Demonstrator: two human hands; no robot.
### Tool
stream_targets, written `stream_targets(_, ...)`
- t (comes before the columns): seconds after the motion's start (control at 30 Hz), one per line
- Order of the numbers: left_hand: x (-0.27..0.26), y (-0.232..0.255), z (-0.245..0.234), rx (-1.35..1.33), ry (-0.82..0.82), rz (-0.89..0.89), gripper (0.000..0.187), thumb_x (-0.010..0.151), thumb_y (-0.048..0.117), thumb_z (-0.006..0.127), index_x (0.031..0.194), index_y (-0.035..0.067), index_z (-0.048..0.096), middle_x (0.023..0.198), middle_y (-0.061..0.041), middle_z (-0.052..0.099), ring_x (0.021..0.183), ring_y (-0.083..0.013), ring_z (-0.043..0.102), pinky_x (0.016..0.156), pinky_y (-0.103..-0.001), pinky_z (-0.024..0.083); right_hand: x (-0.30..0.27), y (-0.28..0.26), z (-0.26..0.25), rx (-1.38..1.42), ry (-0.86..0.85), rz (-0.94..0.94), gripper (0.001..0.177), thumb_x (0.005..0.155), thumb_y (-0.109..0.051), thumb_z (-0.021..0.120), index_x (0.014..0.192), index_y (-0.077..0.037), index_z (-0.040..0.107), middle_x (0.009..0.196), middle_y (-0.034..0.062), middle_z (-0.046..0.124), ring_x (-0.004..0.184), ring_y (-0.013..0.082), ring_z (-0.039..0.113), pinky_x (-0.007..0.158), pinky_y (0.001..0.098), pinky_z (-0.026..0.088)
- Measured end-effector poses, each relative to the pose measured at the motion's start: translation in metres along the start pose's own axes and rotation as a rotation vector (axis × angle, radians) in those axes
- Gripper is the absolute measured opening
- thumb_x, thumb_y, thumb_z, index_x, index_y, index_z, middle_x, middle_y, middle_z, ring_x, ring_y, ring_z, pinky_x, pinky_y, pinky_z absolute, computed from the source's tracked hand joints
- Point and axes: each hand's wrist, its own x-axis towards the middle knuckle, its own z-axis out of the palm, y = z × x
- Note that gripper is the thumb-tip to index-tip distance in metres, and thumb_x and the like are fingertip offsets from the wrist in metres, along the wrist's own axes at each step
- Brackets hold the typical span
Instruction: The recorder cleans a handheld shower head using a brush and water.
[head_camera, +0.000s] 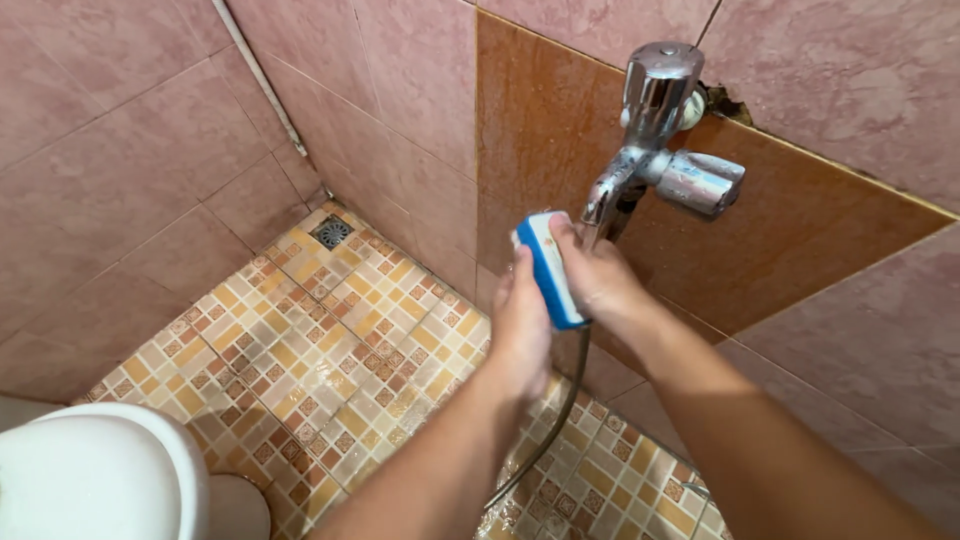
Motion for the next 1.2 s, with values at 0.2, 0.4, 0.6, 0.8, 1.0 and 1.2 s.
stream_targets(0.2, 0.016, 0.017, 0.007, 0.100, -0.031, -0.015, 0.036, 0.103, 0.040, 0.051, 0.113, 0.006, 0.057, 0.093, -0.006, 0.068, 0.081, -0.0172, 0.064, 0.073, -0.035, 0.054, -0.062, -0.040, -0.033, 0.943, -0.390, 0.115, 0.058, 0.087, -0.052, 0.074, 0.118, -0.004, 0.069, 0.099, 0.0066, 0.073, 0.084, 0.0166, 0.067, 0.074, 0.0349, 0.056)
stream_targets(0.4, 0.018, 0.008, -0.002, 0.223, -0.030, -0.035, 0.038, 0.107, 0.039, 0.045, 0.117, 0.004, 0.055, 0.101, -0.010, 0.066, 0.088, -0.0174, 0.063, 0.078, -0.036, 0.054, -0.063, -0.037, -0.023, 0.621, -0.230, 0.004, 0.052, 0.085, -0.047, 0.074, 0.113, -0.003, 0.069, 0.097, 0.0077, 0.077, 0.081, 0.0154, 0.072, 0.071, 0.0318, 0.059)
stream_targets(0.6, 0.016, 0.008, 0.007, 0.318, 0.076, 0.007, 0.054, 0.106, 0.044, 0.026, 0.122, 0.006, 0.061, 0.116, -0.015, 0.070, 0.104, -0.0231, 0.067, 0.091, -0.040, 0.053, -0.070, -0.039, -0.012, 0.768, -0.366, -0.127, 0.053, 0.088, -0.044, 0.073, 0.118, -0.001, 0.072, 0.101, 0.0069, 0.078, 0.089, 0.0172, 0.073, 0.075, 0.0328, 0.059)
stream_targets(0.8, -0.001, 0.010, 0.012, 0.881, 0.253, 0.141, 0.058, 0.104, 0.050, 0.034, 0.126, 0.004, 0.063, 0.119, -0.018, 0.071, 0.109, -0.0305, 0.067, 0.096, -0.044, 0.051, -0.044, 0.013, 0.015, 0.006, 0.287, -0.231, 0.052, 0.117, -0.047, 0.050, 0.121, 0.002, 0.068, 0.113, 0.0274, 0.067, 0.105, 0.0397, 0.067, 0.092, 0.0472, 0.046)
stream_targets(1.0, -0.010, 0.026, 0.028, 0.365, 0.101, -0.061, 0.068, 0.099, 0.063, 0.032, 0.129, 0.006, 0.056, 0.112, -0.014, 0.071, 0.101, -0.0270, 0.072, 0.091, -0.047, 0.059, -0.090, -0.005, -0.024, 0.831, -0.142, -0.311, 0.035, 0.095, -0.032, 0.063, 0.116, -0.004, 0.067, 0.106, 0.0095, 0.069, 0.091, 0.0169, 0.065, 0.079, 0.0332, 0.054)
stream_targets(1.2, 0.009, 0.006, 0.023, 0.825, 0.064, 0.089, 0.078, 0.106, 0.062, 0.035, 0.105, -0.004, 0.075, 0.092, -0.019, 0.078, 0.086, -0.0256, 0.075, 0.087, -0.042, 0.056, -0.129, -0.055, -0.049, 0.937, -0.279, 0.238, 0.031, 0.102, -0.048, 0.052, 0.113, -0.021, 0.062, 0.087, 0.0011, 0.067, 0.074, 0.0145, 0.062, 0.066, 0.0354, 0.053)
